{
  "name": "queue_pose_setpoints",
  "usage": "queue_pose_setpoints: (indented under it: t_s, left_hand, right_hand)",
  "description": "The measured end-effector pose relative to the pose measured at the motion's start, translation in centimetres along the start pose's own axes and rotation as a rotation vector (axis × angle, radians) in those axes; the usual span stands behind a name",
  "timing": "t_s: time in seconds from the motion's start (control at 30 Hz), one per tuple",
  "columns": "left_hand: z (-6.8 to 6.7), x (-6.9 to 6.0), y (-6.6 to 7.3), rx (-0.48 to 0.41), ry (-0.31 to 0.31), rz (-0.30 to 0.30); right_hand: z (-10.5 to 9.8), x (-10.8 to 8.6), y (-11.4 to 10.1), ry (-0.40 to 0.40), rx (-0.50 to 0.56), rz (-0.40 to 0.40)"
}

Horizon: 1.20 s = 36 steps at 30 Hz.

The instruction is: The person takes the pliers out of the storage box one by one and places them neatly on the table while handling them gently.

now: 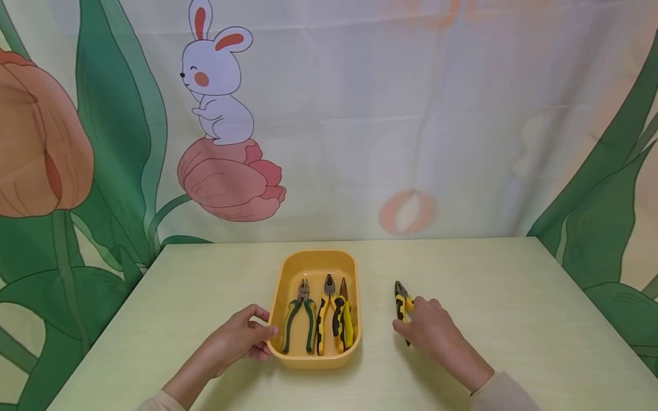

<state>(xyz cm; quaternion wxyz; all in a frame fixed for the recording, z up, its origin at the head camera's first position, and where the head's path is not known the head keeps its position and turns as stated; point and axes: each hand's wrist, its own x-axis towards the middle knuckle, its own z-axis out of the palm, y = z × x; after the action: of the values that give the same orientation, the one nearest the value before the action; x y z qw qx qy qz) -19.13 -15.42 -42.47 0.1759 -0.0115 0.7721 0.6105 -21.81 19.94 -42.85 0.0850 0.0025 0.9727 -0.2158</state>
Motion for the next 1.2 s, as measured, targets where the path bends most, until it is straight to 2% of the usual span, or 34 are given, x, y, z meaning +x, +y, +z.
queue_pose_setpoints:
  t_s: [0.47, 0.83, 1.2]
  left_hand:
    - [0.0, 0.2, -0.2, -0.004, 0.013, -0.009]
    - [0.0, 0.3, -0.2, -0.009, 0.003, 0.009]
    - [0.1, 0.2, -0.2, -0.005, 0.012, -0.012]
  right_hand:
    - [1.4, -0.3, 0.2, 0.026, 0.004, -0.010]
    - [2.1, -0.2, 0.2, 0.010, -0.016, 0.032]
    - [2.5, -0.3, 0.3, 0.039, -0.036, 0.025]
